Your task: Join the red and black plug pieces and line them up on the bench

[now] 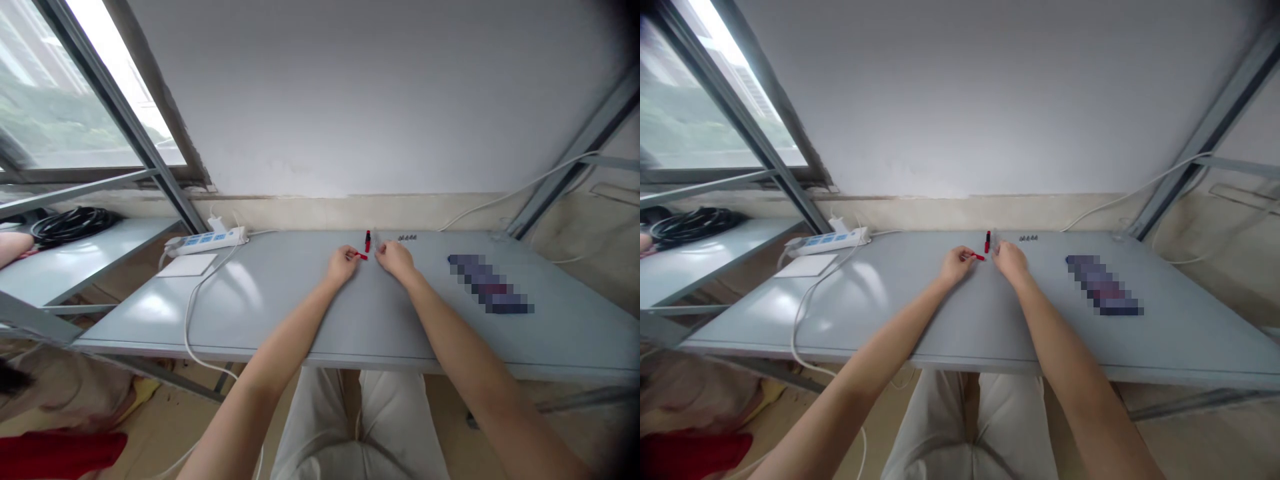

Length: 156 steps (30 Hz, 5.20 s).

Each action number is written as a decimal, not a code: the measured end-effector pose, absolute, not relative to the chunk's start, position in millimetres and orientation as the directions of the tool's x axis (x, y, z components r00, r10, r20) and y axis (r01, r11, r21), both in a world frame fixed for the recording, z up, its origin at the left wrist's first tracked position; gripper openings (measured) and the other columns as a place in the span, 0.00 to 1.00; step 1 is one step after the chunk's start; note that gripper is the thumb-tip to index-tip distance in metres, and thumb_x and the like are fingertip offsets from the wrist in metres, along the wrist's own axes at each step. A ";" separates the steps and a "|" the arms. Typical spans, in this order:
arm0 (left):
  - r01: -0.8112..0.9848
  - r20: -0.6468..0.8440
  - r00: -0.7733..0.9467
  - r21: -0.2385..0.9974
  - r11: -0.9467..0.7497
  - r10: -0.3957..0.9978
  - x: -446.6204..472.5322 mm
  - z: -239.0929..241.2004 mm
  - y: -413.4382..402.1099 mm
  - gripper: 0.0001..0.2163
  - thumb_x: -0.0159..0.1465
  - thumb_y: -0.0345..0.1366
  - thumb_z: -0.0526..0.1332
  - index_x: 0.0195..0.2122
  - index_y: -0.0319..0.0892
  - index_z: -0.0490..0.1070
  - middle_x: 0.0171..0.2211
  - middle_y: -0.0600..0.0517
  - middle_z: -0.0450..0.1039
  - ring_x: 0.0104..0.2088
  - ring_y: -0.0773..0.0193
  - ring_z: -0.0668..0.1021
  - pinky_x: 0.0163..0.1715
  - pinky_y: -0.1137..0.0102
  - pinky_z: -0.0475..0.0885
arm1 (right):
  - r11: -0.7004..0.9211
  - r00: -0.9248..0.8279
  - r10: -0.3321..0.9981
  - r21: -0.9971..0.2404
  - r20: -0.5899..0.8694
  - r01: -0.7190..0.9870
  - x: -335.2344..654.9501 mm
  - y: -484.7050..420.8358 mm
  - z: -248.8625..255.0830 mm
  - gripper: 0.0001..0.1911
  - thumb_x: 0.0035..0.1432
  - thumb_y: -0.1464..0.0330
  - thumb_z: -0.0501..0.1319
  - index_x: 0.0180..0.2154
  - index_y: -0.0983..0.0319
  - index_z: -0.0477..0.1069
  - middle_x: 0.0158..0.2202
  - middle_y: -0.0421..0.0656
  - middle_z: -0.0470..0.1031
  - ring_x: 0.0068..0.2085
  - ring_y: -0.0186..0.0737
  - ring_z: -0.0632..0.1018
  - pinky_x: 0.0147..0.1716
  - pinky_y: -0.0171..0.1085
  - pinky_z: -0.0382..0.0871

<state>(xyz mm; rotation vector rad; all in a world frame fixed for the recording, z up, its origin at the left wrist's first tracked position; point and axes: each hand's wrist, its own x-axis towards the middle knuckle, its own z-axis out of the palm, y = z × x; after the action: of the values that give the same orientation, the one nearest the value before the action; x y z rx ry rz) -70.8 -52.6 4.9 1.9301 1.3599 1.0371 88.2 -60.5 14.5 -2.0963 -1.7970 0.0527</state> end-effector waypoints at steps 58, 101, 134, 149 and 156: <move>0.748 0.230 -0.055 0.654 -0.113 0.972 -118.1 -11.2 -7.6 0.09 0.58 0.39 0.60 0.36 0.40 0.73 0.36 0.45 0.76 0.36 0.60 0.76 0.36 0.69 0.66 | 0.431 -0.277 0.880 -0.406 0.385 0.806 60.2 -62.7 1.4 0.14 0.54 0.71 0.58 0.45 0.64 0.70 0.38 0.45 0.75 0.41 0.38 0.74 0.42 0.36 0.65; 0.689 0.549 0.197 0.512 -0.513 0.812 -77.6 7.3 -52.9 0.15 0.60 0.33 0.54 0.50 0.41 0.65 0.43 0.45 0.71 0.46 0.59 0.70 0.48 0.65 0.61 | -0.204 0.241 0.953 -0.198 0.185 0.959 101.6 -61.8 13.0 0.16 0.52 0.61 0.61 0.40 0.65 0.74 0.44 0.56 0.73 0.47 0.52 0.73 0.42 0.45 0.65; 0.538 0.345 0.126 0.764 -0.357 0.930 -62.8 3.8 -44.1 0.05 0.56 0.29 0.59 0.33 0.40 0.71 0.31 0.48 0.74 0.32 0.64 0.74 0.36 0.69 0.68 | -0.171 0.287 0.884 -0.316 0.369 0.933 89.4 -49.2 -10.8 0.15 0.56 0.60 0.57 0.39 0.62 0.74 0.44 0.51 0.72 0.49 0.51 0.67 0.45 0.49 0.60; 0.205 0.176 0.026 0.963 -0.177 0.984 -68.8 -5.9 -52.3 0.04 0.54 0.32 0.61 0.31 0.37 0.71 0.26 0.49 0.74 0.27 0.68 0.73 0.31 0.72 0.67 | -0.162 0.304 0.875 -0.365 0.376 0.917 89.0 -42.8 -16.3 0.14 0.55 0.61 0.56 0.36 0.62 0.75 0.43 0.50 0.72 0.49 0.50 0.67 0.45 0.48 0.59; 0.166 0.138 0.016 0.976 -0.139 0.990 -67.7 -6.8 -52.7 0.03 0.54 0.30 0.62 0.30 0.37 0.72 0.25 0.49 0.73 0.25 0.69 0.73 0.30 0.72 0.66 | -0.144 0.272 0.890 -0.340 0.366 0.929 88.3 -46.3 -12.5 0.12 0.55 0.63 0.56 0.37 0.61 0.74 0.42 0.48 0.74 0.47 0.48 0.70 0.43 0.45 0.60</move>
<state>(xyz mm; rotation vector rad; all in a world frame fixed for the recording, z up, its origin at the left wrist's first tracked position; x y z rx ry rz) -67.7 -52.7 -6.8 1.4394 1.2593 1.2248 88.3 -46.3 -12.5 -2.0502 -1.6343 -0.1044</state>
